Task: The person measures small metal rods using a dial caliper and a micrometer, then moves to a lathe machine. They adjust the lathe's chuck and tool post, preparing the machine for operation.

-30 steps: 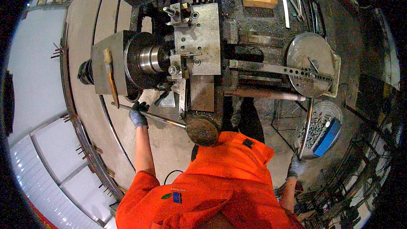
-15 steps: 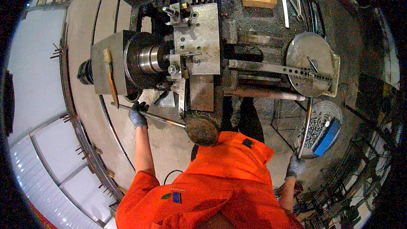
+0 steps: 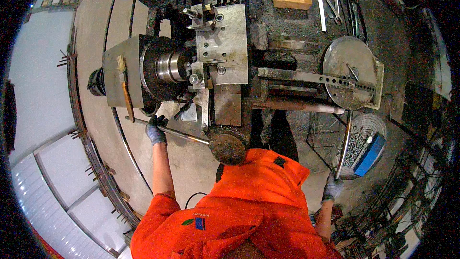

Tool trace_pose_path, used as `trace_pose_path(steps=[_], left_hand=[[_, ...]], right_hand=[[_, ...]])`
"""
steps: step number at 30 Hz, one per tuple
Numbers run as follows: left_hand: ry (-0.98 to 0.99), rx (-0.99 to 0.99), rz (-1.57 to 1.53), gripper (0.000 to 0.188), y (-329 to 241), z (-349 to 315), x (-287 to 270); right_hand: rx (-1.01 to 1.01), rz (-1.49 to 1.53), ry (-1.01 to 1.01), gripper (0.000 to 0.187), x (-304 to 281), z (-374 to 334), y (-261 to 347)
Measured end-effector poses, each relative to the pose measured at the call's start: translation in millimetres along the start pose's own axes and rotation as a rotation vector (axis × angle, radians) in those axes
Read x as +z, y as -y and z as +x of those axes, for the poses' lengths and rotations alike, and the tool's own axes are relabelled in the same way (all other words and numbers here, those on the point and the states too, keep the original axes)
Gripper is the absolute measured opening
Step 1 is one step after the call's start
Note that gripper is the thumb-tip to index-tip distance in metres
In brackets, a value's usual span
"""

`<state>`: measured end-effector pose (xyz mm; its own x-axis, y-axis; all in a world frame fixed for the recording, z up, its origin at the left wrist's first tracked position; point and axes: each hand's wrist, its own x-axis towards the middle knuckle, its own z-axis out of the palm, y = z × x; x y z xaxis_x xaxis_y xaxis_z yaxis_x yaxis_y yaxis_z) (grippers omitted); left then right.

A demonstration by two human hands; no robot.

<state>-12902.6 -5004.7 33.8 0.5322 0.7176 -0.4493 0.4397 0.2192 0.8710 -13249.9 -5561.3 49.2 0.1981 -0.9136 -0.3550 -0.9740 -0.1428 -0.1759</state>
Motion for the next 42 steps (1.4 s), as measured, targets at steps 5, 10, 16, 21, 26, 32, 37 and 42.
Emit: trace_pose_path(steps=[5, 10, 16, 21, 26, 32, 37, 42], left_hand=[[0.021, -0.010, -0.016, 0.033, -2.5, -3.5, 0.7], [0.024, 0.004, -0.052, 0.035, -4.9, -8.6, 2.8], [0.008, 0.007, -0.050, 0.035, -8.4, -13.6, 7.2], [0.019, 0.017, -0.044, 0.030, -7.2, -12.0, 5.5], [0.031, 0.010, 0.003, 0.031, -5.6, -10.4, 3.7], [0.034, 0.008, -0.031, 0.032, -1.2, -2.5, 0.3], [0.038, 0.001, -0.043, 0.032, -3.4, -5.1, 1.2], [0.022, 0.002, -0.013, 0.032, -0.7, -1.2, -1.2]], right_hand=[[0.032, -0.080, -0.039, 0.057, 2.5, -1.2, -1.2], [0.033, -0.043, 0.037, 0.058, 0.1, -1.5, 0.7], [0.167, -0.141, 0.087, 0.047, 11.5, 9.1, -16.4], [0.134, -0.058, 0.008, 0.043, 29.6, 19.3, -52.1], [0.044, -0.124, -0.177, 0.042, 34.9, 11.1, -54.2], [0.196, -0.124, 0.064, 0.055, 42.1, 25.7, -79.6], [0.036, 0.187, 0.101, 0.048, 40.5, 19.6, -76.0], [-0.002, 0.183, 0.103, 0.045, 32.4, 12.8, -53.8]])
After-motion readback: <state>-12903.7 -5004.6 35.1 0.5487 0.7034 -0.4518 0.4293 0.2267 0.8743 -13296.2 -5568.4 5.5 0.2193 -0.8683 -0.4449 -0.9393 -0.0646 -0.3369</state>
